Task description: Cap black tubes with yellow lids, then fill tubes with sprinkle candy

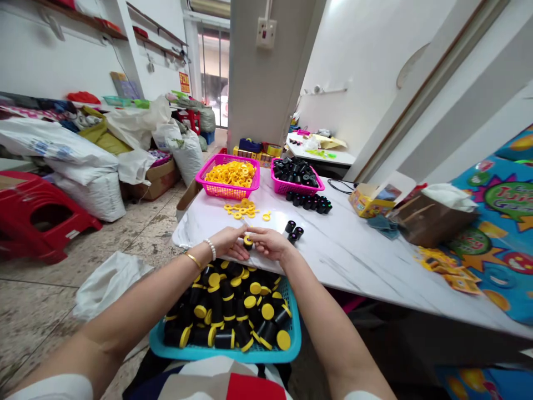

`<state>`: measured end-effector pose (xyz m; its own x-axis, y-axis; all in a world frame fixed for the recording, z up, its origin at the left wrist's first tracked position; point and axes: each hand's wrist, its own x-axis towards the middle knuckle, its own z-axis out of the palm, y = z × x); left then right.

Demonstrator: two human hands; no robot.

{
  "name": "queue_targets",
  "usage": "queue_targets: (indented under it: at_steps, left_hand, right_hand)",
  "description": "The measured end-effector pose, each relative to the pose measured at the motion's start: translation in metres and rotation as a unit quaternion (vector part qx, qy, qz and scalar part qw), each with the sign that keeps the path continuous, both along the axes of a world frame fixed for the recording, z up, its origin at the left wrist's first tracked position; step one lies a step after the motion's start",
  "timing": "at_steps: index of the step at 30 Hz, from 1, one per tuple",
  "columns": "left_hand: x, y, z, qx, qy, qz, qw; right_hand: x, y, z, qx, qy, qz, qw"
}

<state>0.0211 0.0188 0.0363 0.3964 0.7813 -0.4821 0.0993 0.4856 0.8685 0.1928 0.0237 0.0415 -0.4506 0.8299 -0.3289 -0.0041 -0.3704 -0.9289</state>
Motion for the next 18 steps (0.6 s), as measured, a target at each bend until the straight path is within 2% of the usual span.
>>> queue_targets:
  at_steps: [6,11,14,16,18]
  left_hand:
    - [-0.001,0.007,-0.002,-0.015,-0.013,0.001,1.0]
    - [-0.009,-0.014,0.002,0.001,-0.023,-0.021,1.0]
    - [-0.018,-0.03,0.0,0.144,0.099,-0.052,0.983]
    - [-0.025,-0.031,0.0,0.256,0.205,-0.042,0.944]
    - [-0.032,-0.018,0.003,0.316,0.268,-0.006,0.91]
  right_hand:
    - [-0.01,-0.001,0.007,-0.007,-0.063,0.026,0.998]
    - [-0.015,-0.031,0.007,0.066,-0.11,0.005,0.992]
    - [-0.015,-0.068,-0.005,0.13,-0.129,-0.012,0.983]
    - [-0.014,-0.096,-0.014,0.181,-0.17,-0.014,0.969]
    - [-0.014,-0.12,-0.019,0.257,-0.224,0.0,0.94]
